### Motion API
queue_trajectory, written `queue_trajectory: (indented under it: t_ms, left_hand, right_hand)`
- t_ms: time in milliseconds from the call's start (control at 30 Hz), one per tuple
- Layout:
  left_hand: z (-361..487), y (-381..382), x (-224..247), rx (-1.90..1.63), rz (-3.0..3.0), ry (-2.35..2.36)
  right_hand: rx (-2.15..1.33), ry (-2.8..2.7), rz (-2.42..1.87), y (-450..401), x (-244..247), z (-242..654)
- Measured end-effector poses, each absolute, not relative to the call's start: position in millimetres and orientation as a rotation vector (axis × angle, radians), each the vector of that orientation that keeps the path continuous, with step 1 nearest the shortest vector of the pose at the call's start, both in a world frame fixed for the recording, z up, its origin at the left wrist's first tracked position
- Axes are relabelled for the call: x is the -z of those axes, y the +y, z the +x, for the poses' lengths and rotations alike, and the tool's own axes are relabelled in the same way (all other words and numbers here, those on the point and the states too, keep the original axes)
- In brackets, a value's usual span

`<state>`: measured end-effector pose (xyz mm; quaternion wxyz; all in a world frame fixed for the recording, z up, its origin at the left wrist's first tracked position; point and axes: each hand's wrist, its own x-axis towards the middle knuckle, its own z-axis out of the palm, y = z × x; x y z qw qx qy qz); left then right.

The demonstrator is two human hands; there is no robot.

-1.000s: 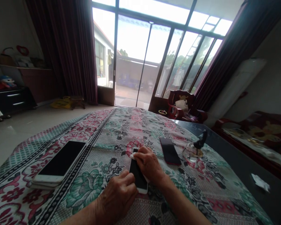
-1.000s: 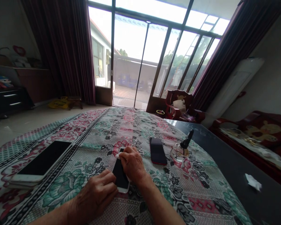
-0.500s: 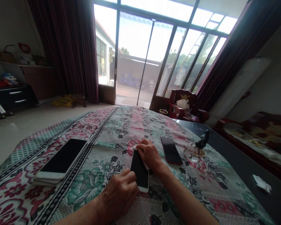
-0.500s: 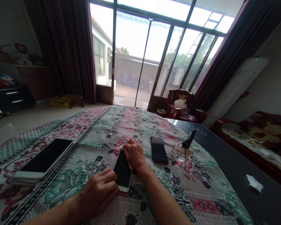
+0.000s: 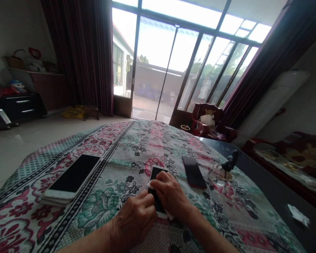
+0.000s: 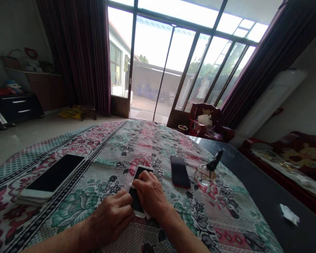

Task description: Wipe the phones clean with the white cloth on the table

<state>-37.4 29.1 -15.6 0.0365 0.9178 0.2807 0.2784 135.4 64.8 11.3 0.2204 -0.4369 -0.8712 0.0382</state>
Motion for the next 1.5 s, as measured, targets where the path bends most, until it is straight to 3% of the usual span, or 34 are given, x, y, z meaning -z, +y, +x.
queue_trajectory:
  t_ms: [267,633,900,1200,1500]
  left_hand:
    - [-37.4,30.6,12.2,-0.858,2.825,0.857]
    - [-37.3,30.0,15.1,-0.852,2.821,0.854]
    - [-36.5,30.1,15.1,-0.862,2.797,0.846]
    - [-36.4,30.9,17.3,-0.926,2.782,0.818]
    - [-37.2,30.3,15.7,-0.958,2.765,0.805]
  right_hand:
    - [-0.024,-2.316,-1.272,105.1,-9.7,135.0]
    - [-0.165,-2.386,-1.176,66.2,-11.7,148.4]
    - [0.012,-2.186,-1.388,108.6,-3.4,171.9]
    - [-0.08,-2.356,-1.274,69.6,-10.5,145.3]
    - [0.083,-2.245,-1.486,100.0,-10.4,160.4]
